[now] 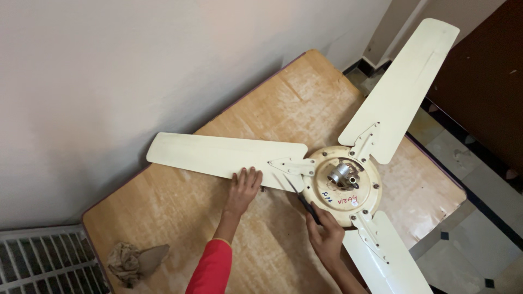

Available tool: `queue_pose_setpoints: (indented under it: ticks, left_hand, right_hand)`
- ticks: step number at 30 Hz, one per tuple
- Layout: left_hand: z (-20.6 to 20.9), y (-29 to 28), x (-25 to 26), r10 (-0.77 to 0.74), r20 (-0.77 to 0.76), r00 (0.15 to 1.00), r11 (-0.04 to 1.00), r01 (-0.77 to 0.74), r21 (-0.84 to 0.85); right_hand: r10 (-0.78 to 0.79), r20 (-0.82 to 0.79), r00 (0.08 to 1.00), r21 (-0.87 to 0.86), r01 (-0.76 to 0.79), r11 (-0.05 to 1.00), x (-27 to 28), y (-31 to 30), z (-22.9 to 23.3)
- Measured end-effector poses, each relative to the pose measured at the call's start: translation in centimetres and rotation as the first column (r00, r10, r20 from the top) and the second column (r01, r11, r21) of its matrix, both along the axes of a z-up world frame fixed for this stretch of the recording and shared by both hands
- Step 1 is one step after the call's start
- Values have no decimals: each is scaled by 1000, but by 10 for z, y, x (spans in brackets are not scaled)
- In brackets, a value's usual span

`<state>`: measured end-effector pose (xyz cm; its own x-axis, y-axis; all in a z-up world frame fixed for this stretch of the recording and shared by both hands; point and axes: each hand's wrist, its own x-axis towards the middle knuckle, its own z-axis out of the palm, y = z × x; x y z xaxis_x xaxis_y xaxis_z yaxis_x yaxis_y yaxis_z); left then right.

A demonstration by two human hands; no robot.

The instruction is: The person attaches ceiling fan blades to the fan motor housing on a table. They use a screwdriver to tighten screws securing each blade to the central hub, handling the blades and fasteners one at a time.

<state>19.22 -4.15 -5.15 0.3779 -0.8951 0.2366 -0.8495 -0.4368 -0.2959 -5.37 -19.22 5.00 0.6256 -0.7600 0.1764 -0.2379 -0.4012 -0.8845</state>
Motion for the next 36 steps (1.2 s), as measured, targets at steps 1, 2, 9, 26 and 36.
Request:
queue_pose_setpoints:
  ticks: [1,2,9,26,36]
  left_hand:
    - [0,0,0,-26,-10,1000,999,26,-22]
    - [1,0,0,-53,-19,998,998,52,-44]
    - [5,0,16,-143,-68,987,990,144,8]
    - [23,-2,16,-244,-63,968,966,236,-106]
    - [34,4,16,-265,-423,867,950,158,-270]
  right_hand:
    - [20,52,998,-13,-20,1000,-7,0,-5]
    - [61,94,994,23,-64,998,-15,1,-10]
    - [163,-255,953,340,-69,938,-52,12,-47]
    - [260,-319,911,-164,-323,932,-5,27,-56]
    - [415,-368,832,-346,-537,770,87,43,-81]
